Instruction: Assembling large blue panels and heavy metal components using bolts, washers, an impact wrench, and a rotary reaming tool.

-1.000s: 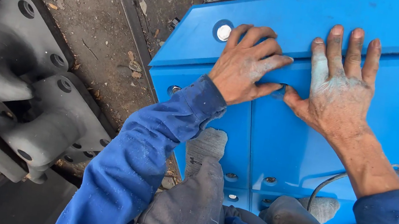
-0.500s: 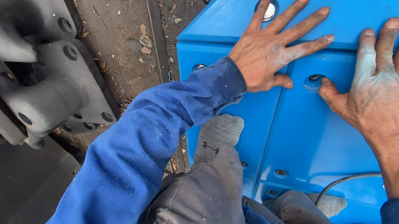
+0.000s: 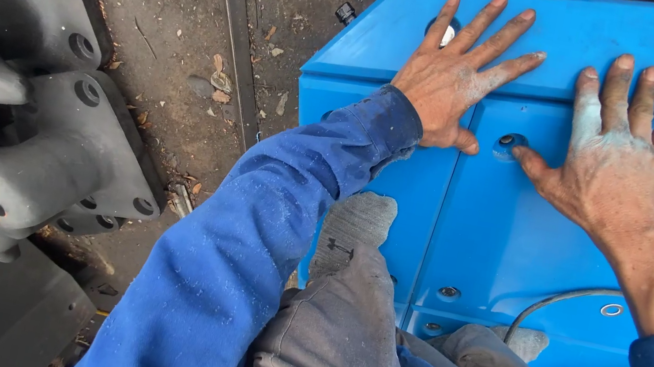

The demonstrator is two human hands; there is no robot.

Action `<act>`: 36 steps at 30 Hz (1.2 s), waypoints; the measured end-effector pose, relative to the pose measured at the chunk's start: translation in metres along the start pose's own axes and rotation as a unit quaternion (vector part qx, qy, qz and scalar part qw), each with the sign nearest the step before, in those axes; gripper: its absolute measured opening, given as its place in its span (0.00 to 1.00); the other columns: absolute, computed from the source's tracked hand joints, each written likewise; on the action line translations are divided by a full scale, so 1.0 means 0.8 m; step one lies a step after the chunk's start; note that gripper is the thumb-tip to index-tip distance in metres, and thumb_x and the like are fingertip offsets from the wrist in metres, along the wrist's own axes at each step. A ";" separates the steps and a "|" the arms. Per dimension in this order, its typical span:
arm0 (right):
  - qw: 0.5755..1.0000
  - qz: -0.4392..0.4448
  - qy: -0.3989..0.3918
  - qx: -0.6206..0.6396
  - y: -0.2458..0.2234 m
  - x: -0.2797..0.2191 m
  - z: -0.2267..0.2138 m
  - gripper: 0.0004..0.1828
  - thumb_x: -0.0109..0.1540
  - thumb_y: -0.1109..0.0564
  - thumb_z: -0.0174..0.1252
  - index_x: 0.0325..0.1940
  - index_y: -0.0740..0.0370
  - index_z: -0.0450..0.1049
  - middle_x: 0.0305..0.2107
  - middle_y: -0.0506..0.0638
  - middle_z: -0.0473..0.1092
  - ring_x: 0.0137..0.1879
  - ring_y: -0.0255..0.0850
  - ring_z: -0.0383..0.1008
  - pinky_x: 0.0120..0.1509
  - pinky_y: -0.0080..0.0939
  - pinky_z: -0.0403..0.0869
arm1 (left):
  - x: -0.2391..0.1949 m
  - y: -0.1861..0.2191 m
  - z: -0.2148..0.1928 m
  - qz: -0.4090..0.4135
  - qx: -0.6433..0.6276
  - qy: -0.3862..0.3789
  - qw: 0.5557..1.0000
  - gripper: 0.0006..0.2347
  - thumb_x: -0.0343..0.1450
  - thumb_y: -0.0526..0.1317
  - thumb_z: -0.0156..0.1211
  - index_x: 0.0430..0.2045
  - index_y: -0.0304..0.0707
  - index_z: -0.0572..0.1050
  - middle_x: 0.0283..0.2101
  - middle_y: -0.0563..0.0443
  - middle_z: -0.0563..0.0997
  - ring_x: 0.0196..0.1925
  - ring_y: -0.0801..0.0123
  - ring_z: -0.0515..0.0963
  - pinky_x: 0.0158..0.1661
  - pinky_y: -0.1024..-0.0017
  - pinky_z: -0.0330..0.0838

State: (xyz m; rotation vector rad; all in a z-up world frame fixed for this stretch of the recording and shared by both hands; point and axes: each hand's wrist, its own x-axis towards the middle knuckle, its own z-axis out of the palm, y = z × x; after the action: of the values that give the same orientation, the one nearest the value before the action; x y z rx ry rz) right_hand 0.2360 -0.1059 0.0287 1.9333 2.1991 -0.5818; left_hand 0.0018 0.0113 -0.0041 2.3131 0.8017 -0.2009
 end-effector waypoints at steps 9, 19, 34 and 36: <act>1.000 -0.006 0.015 -0.001 0.006 0.014 0.010 0.55 0.59 0.32 0.66 0.78 0.71 0.61 0.73 0.77 0.54 0.79 0.75 0.49 0.83 0.71 0.52 | 0.010 0.001 -0.023 0.012 0.003 -0.008 1.000 0.60 0.45 0.63 0.85 0.75 0.66 0.52 0.80 0.48 0.41 0.81 0.47 0.36 0.76 0.32 0.29; 0.981 0.087 0.142 0.096 0.082 -0.094 -0.065 0.42 0.64 0.53 0.67 0.77 0.72 0.58 0.68 0.72 0.62 0.73 0.65 0.63 0.75 0.63 0.63 | 0.022 -0.011 -0.001 -0.015 0.000 -0.037 0.999 0.64 0.36 0.71 0.81 0.73 0.68 0.53 0.79 0.49 0.43 0.80 0.49 0.35 0.74 0.36 0.23; 0.848 0.433 0.304 0.005 0.212 -0.546 0.080 0.34 0.71 0.62 0.65 0.75 0.76 0.56 0.53 0.69 0.73 0.57 0.53 0.79 0.59 0.46 0.80 | 0.016 -0.008 -0.016 0.025 0.020 -0.049 0.998 0.60 0.46 0.69 0.76 0.75 0.49 0.54 0.79 0.34 0.44 0.81 0.38 0.35 0.68 0.25 0.25; 0.782 0.519 0.338 0.075 0.178 -0.589 0.088 0.33 0.69 0.63 0.62 0.75 0.75 0.58 0.52 0.63 0.75 0.54 0.46 0.79 0.57 0.42 0.79 | 0.021 -0.004 -0.012 0.036 0.031 -0.057 0.997 0.60 0.45 0.69 0.74 0.75 0.47 0.54 0.79 0.33 0.44 0.81 0.39 0.36 0.67 0.24 0.26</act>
State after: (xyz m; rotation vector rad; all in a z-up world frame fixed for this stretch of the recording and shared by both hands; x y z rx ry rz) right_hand 0.4384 -0.5530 0.1108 3.2963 0.8637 0.1762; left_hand 0.0123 0.0276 -0.0039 2.3605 0.6637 -0.3264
